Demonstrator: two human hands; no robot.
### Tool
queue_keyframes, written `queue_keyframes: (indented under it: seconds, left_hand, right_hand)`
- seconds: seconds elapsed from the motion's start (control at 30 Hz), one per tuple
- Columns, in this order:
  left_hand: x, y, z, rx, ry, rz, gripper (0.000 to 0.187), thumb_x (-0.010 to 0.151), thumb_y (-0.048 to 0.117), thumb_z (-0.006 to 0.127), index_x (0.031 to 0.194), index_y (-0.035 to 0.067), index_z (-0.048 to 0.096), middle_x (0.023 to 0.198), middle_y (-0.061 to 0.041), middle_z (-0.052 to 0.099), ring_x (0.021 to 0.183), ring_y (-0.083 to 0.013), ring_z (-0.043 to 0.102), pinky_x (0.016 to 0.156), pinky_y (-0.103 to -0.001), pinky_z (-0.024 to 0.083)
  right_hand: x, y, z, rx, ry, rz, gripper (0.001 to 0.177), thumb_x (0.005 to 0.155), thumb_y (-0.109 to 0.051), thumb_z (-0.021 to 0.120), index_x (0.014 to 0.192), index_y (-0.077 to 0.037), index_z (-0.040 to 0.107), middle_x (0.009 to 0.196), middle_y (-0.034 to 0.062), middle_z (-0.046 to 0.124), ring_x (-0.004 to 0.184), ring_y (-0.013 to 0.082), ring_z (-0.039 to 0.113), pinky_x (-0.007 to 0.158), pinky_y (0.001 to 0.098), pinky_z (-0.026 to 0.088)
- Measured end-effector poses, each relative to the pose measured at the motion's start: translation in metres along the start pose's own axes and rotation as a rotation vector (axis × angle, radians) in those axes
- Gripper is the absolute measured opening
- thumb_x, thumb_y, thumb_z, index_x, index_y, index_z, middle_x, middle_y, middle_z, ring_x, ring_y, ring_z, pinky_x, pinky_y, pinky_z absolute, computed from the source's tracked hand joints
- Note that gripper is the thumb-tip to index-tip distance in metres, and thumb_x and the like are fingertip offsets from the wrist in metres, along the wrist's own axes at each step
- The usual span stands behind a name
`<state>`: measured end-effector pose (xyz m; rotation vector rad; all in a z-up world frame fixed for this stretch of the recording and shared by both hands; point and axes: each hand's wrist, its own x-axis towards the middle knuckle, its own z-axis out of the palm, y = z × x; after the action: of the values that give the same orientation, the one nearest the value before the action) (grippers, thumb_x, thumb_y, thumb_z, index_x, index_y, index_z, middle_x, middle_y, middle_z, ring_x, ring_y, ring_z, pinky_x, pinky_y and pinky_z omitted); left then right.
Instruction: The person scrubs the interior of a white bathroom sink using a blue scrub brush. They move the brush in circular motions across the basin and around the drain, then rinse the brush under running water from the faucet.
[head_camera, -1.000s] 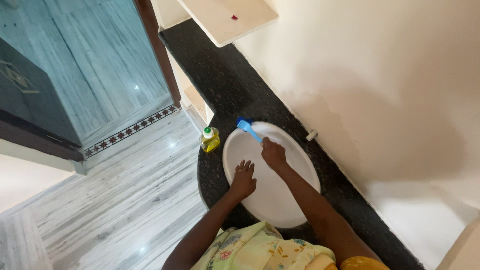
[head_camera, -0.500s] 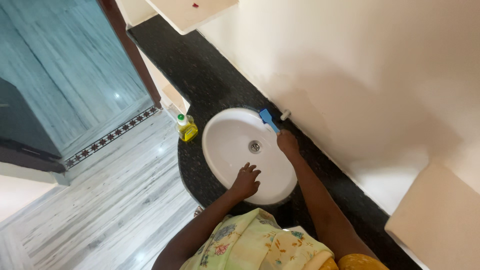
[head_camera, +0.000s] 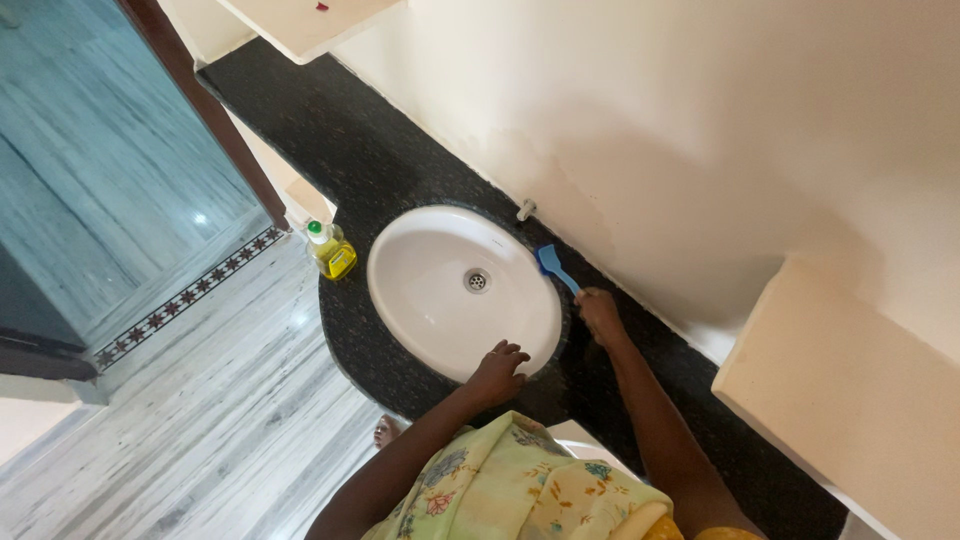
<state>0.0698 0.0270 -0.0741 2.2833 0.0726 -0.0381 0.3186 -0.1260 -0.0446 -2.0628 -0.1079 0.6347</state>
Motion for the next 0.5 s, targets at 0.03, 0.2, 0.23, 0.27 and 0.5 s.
queue_keyframes:
  seconds: [0.03,0.2,0.23,0.27,0.5]
  left_hand:
    - [-0.003,0.001,-0.002,0.006,0.010,-0.004,0.048,0.086,0.019,0.070,0.132,0.006,0.063,0.148,-0.022,0.051,0.144,-0.0464,0.036,0.116,-0.053,0.033]
    - [-0.018,0.003,-0.006,-0.057,0.042,-0.094,0.049,0.089,0.020,0.066,0.136,0.006,0.061,0.147,-0.019,0.055,0.139,-0.0376,0.050,0.115,-0.045,0.042]
    - [-0.017,0.004,-0.007,-0.092,0.039,-0.121,0.051,0.090,0.021,0.066,0.137,0.006,0.060,0.147,-0.019,0.054,0.138,-0.0375,0.050,0.114,-0.044,0.042]
    - [-0.016,0.004,-0.006,-0.128,0.031,-0.146,0.052,0.091,0.022,0.066,0.139,0.006,0.058,0.147,-0.020,0.054,0.137,-0.0374,0.050,0.114,-0.044,0.042]
    - [0.002,0.022,0.002,-0.259,-0.062,-0.246,0.058,0.098,0.027,0.060,0.151,0.007,0.048,0.145,-0.022,0.059,0.134,-0.0377,0.057,0.114,-0.044,0.044]
  right_hand:
    - [0.010,-0.008,0.004,0.008,-0.019,-0.010,0.031,0.104,-0.025,0.054,0.086,-0.001,0.063,0.056,0.0039,0.048,0.041,0.0146,0.037,0.039,0.0359,0.028]
    - [0.039,-0.048,0.036,0.024,-0.064,-0.045,0.032,0.103,-0.027,0.056,0.085,-0.001,0.063,0.057,0.0049,0.044,0.042,0.0172,0.035,0.040,0.0390,0.028]
    - [0.040,-0.051,0.039,0.028,-0.068,-0.054,0.032,0.103,-0.027,0.056,0.085,-0.001,0.062,0.059,0.0051,0.044,0.045,0.0183,0.035,0.043,0.0406,0.028]
    - [0.037,-0.048,0.038,-0.109,-0.039,-0.087,0.034,0.103,-0.027,0.056,0.085,0.001,0.063,0.062,0.0078,0.048,0.050,0.0209,0.041,0.048,0.0423,0.033]
    - [-0.051,0.009,-0.024,-0.515,0.034,-0.135,0.032,0.098,-0.030,0.055,0.099,-0.001,0.070,0.086,0.0212,0.070,0.078,0.0356,0.067,0.073,0.0488,0.050]
